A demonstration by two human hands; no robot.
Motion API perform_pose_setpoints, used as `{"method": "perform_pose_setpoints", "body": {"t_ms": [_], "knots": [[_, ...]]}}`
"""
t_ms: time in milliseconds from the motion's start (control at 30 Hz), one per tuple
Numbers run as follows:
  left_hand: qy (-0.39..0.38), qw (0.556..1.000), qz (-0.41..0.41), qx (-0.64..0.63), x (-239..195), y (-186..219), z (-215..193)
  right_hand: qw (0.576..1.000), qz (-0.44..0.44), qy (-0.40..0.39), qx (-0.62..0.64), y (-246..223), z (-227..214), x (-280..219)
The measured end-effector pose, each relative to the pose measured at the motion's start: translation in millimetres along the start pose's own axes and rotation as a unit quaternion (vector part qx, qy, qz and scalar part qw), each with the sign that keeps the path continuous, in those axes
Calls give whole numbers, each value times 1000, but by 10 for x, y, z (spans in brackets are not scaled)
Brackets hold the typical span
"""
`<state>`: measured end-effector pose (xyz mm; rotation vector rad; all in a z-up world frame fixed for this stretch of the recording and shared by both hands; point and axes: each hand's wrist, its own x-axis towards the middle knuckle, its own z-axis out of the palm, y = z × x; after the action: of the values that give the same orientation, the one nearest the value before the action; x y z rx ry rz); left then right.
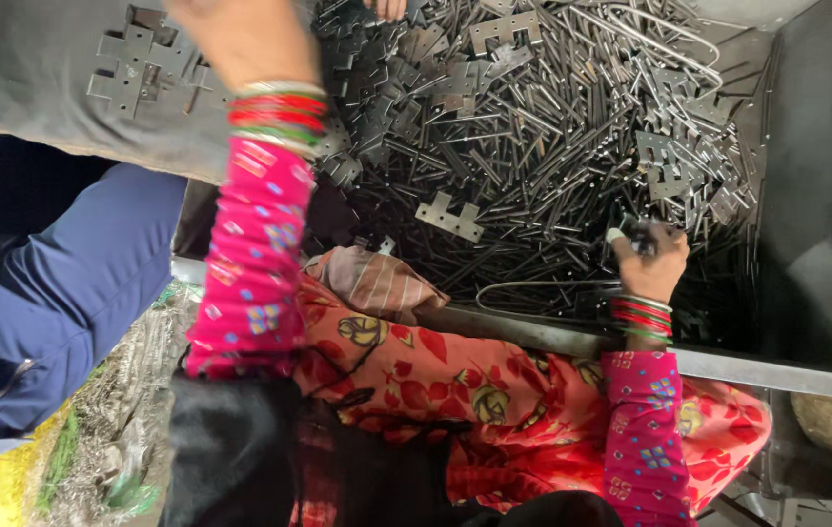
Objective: The person picks up and sorts metal hinges and pins from a large bin into separate locations by hand.
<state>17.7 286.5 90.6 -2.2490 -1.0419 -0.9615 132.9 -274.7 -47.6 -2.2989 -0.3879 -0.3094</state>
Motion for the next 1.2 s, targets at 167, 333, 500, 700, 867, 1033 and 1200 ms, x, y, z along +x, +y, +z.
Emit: {"method": "perform_pose_setpoints", "body": {"t_ms": [167, 333, 500, 700, 867, 1033, 1200], "knots": [[-299, 850, 266, -342, -635, 993, -1055, 953, 51, 50, 295, -518, -294, -117], [-285, 808, 372, -357, -1632, 1448, -953, 827, 115, 26, 549, -862, -840, -111], [-303, 834, 416, -199, -2158, 1697, -632, 573, 222, 108, 781, -603, -1068, -94], [-419, 779, 417, -207, -1883, 1696, -823, 903, 204, -42, 376, -550, -465, -153], [-449, 714, 342, -415, -1391, 1594, -992, 966, -126, -80, -209, -652, 81, -128], [-631, 499, 183, -565, -1141, 1542, -965, 968, -152, -73, -185, -459, 29, -197], [-688, 331, -129, -634, -1044, 1479, -836, 996, -28, 9, 84, -252, -241, -185]]}}
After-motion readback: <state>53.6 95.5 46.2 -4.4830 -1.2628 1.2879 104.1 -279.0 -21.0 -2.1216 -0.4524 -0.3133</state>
